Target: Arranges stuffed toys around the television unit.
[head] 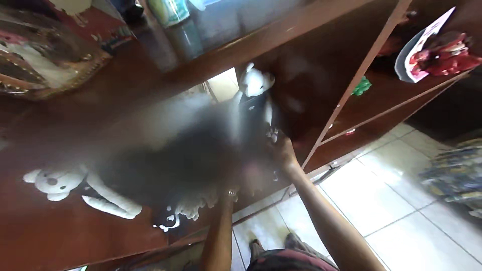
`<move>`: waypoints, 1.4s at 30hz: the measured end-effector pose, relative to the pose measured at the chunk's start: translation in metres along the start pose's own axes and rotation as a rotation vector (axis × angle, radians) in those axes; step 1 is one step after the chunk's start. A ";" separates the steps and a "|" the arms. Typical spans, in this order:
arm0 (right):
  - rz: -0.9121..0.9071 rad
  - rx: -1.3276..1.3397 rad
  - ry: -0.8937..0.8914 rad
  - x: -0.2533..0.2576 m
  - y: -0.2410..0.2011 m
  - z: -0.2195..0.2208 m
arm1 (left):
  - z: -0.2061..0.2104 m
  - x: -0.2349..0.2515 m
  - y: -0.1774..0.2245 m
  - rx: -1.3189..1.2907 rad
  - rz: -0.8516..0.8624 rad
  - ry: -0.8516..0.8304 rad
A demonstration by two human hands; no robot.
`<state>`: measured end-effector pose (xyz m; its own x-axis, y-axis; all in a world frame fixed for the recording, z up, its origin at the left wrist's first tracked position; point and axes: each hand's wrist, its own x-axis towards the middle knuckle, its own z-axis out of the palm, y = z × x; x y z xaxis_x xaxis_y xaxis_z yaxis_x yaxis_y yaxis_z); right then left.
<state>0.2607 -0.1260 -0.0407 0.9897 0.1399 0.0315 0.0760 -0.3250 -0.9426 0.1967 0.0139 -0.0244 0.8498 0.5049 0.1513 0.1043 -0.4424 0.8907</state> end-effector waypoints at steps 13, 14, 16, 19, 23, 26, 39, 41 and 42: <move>-0.181 0.011 0.263 -0.002 0.006 -0.004 | -0.022 -0.017 -0.013 -0.344 0.129 0.248; -0.210 -0.016 0.287 -0.003 0.006 -0.003 | -0.021 -0.017 -0.016 -0.341 0.085 0.245; -0.204 -0.082 0.275 -0.002 0.008 -0.001 | -0.018 -0.017 -0.019 -0.299 0.022 0.234; -0.117 -0.135 0.194 -0.004 0.013 -0.003 | -0.013 -0.014 -0.021 -0.124 -0.028 0.195; 0.015 0.049 0.069 0.000 0.017 -0.006 | 0.000 -0.005 -0.015 0.016 -0.052 0.089; 0.101 0.188 -0.086 0.006 0.018 -0.012 | 0.020 0.004 -0.018 -0.078 -0.104 -0.008; 0.055 -0.006 -0.249 -0.003 0.023 -0.030 | -0.023 -0.017 0.047 0.281 0.342 0.217; 0.068 -0.059 -0.253 -0.003 0.024 -0.028 | -0.022 0.007 0.070 0.259 0.633 0.344; 0.065 -0.074 -0.249 -0.004 0.023 -0.027 | -0.020 0.019 0.086 0.292 0.712 0.315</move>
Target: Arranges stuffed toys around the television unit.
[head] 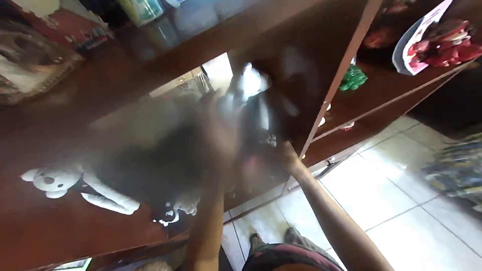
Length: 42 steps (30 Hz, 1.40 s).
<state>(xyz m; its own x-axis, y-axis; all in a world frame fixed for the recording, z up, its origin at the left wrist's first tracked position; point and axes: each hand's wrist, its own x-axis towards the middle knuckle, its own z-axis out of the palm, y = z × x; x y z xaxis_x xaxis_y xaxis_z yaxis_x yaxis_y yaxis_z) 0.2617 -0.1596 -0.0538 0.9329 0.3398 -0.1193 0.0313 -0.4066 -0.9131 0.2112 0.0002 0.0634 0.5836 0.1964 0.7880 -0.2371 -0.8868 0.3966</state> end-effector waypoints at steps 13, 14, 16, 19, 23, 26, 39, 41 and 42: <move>0.075 -0.090 0.057 -0.004 0.005 0.005 | 0.058 0.101 -0.016 0.032 0.185 -0.639; 0.099 -0.109 0.075 -0.003 0.004 0.007 | 0.054 0.104 -0.026 -0.036 0.220 -0.626; 0.125 -0.135 0.118 0.002 0.002 0.013 | 0.044 0.109 -0.037 -0.068 0.223 -0.631; 0.156 -0.142 0.186 0.009 0.001 0.022 | 0.039 0.109 -0.039 -0.053 0.209 -0.651; 0.217 -0.257 0.125 0.016 0.006 0.029 | 0.050 0.101 -0.040 -0.148 0.298 -0.658; 0.150 -0.223 0.081 0.007 0.009 0.024 | 0.055 0.102 -0.048 -0.220 0.352 -0.651; 0.029 0.264 -0.009 0.007 0.027 0.018 | 0.015 -0.028 -0.030 -0.264 -0.176 -0.098; 0.027 0.374 -0.035 0.006 0.030 0.019 | 0.023 -0.076 -0.041 -0.203 -0.490 -0.127; 0.029 0.407 -0.046 0.005 0.030 0.020 | 0.029 -0.093 -0.046 -0.183 -0.648 -0.221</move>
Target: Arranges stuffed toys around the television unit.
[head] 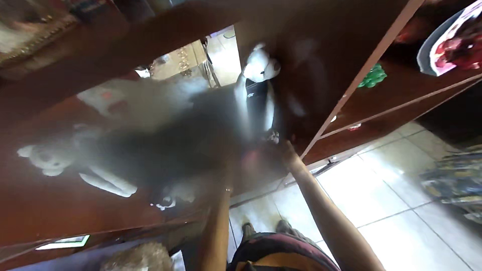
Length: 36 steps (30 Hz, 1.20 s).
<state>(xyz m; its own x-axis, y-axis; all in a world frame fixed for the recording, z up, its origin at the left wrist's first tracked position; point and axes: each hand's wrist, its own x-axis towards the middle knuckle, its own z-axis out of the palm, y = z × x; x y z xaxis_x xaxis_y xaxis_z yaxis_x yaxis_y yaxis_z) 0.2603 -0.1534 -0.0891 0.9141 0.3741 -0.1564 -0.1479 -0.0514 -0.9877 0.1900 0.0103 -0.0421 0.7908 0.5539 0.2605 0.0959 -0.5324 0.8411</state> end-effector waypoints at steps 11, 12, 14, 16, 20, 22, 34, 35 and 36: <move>0.079 0.184 -0.118 -0.007 -0.003 0.020 | 0.030 -0.001 -0.002 -0.276 -0.271 -0.181; 0.084 0.218 -0.128 -0.006 -0.003 0.020 | 0.024 0.000 0.001 -0.312 -0.309 -0.200; 0.091 0.244 -0.142 -0.006 -0.001 0.018 | 0.018 -0.003 -0.008 -0.405 -0.341 -0.240; 0.088 0.262 -0.143 -0.007 0.001 0.018 | 0.010 -0.006 -0.010 -0.506 -0.382 -0.260; 0.084 0.283 -0.148 -0.007 0.006 0.020 | 0.002 -0.003 -0.003 -0.737 -0.484 -0.256; 0.076 0.297 -0.155 -0.007 0.006 0.022 | -0.001 0.001 0.004 -0.782 -0.512 -0.245; 0.122 0.325 -0.185 -0.004 0.009 0.023 | 0.001 0.000 -0.016 -0.841 -0.509 -0.189; 0.123 0.335 -0.182 -0.004 0.010 0.024 | 0.002 0.000 -0.018 -0.783 -0.470 -0.186; 0.127 0.339 -0.177 -0.004 0.011 0.024 | 0.002 -0.001 -0.021 -0.691 -0.411 -0.180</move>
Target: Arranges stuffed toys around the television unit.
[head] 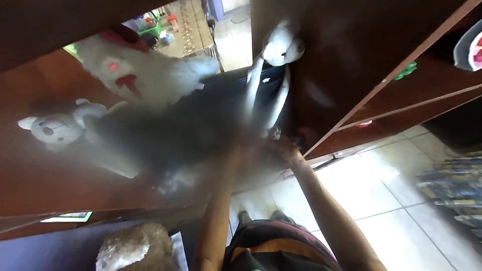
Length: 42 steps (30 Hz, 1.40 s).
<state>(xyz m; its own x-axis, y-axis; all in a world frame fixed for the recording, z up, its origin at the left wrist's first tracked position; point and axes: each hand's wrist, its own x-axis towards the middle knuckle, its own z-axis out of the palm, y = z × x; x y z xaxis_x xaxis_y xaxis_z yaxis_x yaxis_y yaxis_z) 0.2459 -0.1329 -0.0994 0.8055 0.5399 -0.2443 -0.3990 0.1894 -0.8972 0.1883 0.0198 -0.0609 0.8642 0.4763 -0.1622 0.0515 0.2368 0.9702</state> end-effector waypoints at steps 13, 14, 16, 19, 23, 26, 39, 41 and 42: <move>0.027 0.016 0.099 -0.001 0.002 0.004 | 0.008 -0.007 0.013 0.888 0.573 0.094; 0.030 0.047 0.082 0.000 0.003 0.003 | 0.008 -0.007 0.012 0.913 0.556 0.103; 0.038 0.067 0.051 0.001 0.005 0.001 | 0.008 -0.008 0.015 0.976 0.484 0.109; 0.057 0.044 0.065 0.000 0.002 0.002 | 0.016 -0.014 0.029 0.978 0.359 0.098; 0.052 0.083 0.078 0.000 0.004 0.005 | 0.033 -0.016 0.034 0.719 0.126 0.046; 0.051 0.065 0.105 -0.004 0.000 0.009 | 0.047 -0.016 0.029 0.749 0.122 0.073; -0.011 0.080 0.081 -0.013 0.003 0.007 | 0.022 -0.031 0.057 0.831 0.245 -0.010; -0.037 0.075 0.082 -0.010 0.009 0.009 | 0.012 -0.032 0.060 0.803 0.138 -0.061; -0.044 0.075 0.088 -0.010 0.011 0.010 | 0.009 -0.033 0.061 0.792 0.140 -0.079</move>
<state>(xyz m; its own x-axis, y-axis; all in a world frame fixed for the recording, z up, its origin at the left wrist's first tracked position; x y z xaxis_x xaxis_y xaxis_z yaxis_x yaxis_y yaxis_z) 0.2293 -0.1277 -0.1030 0.8569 0.4566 -0.2393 -0.3912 0.2737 -0.8787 0.1672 0.0108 0.0055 0.9200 0.3894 -0.0455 0.2544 -0.5046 0.8250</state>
